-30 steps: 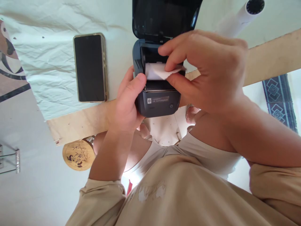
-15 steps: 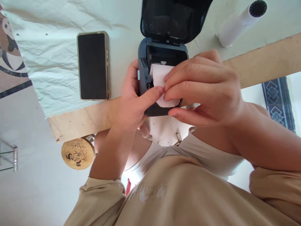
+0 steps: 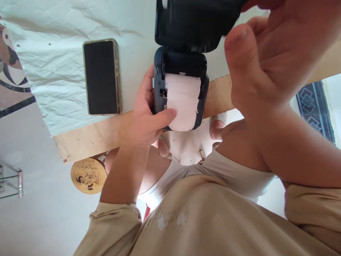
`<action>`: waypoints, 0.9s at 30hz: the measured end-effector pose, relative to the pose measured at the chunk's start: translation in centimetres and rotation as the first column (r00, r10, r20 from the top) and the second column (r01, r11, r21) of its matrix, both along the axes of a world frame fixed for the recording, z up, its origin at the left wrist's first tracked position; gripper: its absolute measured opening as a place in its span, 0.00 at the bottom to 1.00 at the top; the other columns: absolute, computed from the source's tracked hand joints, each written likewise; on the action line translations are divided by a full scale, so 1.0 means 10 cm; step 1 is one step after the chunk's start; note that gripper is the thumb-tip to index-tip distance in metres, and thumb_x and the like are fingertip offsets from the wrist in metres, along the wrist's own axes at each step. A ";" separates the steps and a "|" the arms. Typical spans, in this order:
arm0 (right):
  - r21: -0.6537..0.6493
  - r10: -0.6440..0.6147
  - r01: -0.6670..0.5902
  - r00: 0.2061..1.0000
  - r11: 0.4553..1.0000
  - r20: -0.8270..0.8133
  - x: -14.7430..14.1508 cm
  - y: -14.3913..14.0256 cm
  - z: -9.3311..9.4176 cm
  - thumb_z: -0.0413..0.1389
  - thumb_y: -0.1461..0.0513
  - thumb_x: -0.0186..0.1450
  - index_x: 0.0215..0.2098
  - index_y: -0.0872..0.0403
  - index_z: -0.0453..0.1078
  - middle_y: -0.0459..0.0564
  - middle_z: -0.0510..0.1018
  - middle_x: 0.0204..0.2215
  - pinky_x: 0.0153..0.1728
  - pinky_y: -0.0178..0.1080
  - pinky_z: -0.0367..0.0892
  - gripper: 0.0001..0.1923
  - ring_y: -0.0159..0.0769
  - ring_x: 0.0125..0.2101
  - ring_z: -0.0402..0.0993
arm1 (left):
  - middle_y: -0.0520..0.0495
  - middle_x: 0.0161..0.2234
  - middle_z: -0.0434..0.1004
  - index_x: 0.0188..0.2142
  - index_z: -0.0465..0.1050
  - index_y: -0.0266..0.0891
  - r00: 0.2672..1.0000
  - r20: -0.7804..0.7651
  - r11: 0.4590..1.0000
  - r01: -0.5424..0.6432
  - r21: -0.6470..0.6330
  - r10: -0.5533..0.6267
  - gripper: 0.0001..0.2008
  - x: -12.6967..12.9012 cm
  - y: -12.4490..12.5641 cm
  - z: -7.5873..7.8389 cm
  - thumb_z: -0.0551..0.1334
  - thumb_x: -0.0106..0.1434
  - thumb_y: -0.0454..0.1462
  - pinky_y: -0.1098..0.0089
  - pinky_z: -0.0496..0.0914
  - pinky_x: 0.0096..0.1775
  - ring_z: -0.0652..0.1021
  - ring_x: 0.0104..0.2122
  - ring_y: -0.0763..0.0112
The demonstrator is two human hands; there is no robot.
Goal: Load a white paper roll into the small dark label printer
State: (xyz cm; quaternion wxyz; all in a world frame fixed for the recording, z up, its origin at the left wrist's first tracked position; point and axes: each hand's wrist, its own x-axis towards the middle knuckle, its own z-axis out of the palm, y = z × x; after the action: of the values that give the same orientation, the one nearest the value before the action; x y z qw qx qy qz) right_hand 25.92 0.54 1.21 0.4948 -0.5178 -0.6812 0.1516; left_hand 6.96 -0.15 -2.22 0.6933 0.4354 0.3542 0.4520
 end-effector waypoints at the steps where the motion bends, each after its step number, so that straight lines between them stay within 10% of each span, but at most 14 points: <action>1: 0.062 0.004 -0.004 1.000 0.998 -0.002 -0.01 0.00 0.00 0.51 0.59 0.64 0.43 0.52 0.64 0.46 0.71 0.38 0.41 0.38 0.64 0.10 0.33 0.42 0.70 | 0.50 0.41 0.77 0.47 0.69 0.47 1.000 0.000 1.000 0.006 0.011 -0.006 0.25 -0.01 0.01 -0.02 0.68 0.48 0.33 0.67 0.73 0.38 0.78 0.39 0.64; 7: 0.030 0.258 -0.260 0.965 0.965 0.047 -0.01 -0.02 -0.08 0.55 0.61 0.62 0.35 0.53 0.73 0.48 0.71 0.38 0.50 0.41 0.67 0.06 0.33 0.46 0.67 | 0.48 0.41 0.77 0.45 0.67 0.47 0.999 -0.029 0.999 -0.035 0.032 0.036 0.27 -0.06 0.01 -0.15 0.71 0.45 0.36 0.59 0.75 0.46 0.76 0.51 0.54; 27: -0.085 0.312 -0.313 0.950 0.946 -0.027 -0.04 -0.06 -0.16 0.55 0.58 0.63 0.46 0.52 0.67 0.48 0.64 0.50 0.55 0.42 0.67 0.14 0.36 0.55 0.62 | 0.51 0.40 0.75 0.51 0.64 0.48 0.973 0.230 0.994 -0.029 0.106 0.004 0.28 0.07 0.02 -0.10 0.67 0.50 0.39 0.71 0.70 0.33 0.76 0.34 0.71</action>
State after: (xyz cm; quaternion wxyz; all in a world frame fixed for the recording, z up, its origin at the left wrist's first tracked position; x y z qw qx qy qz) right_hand 25.54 -0.08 -0.35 0.4457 -0.4238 -0.7440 0.2612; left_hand 7.62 0.03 -3.20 0.7009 0.4145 0.2502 0.5237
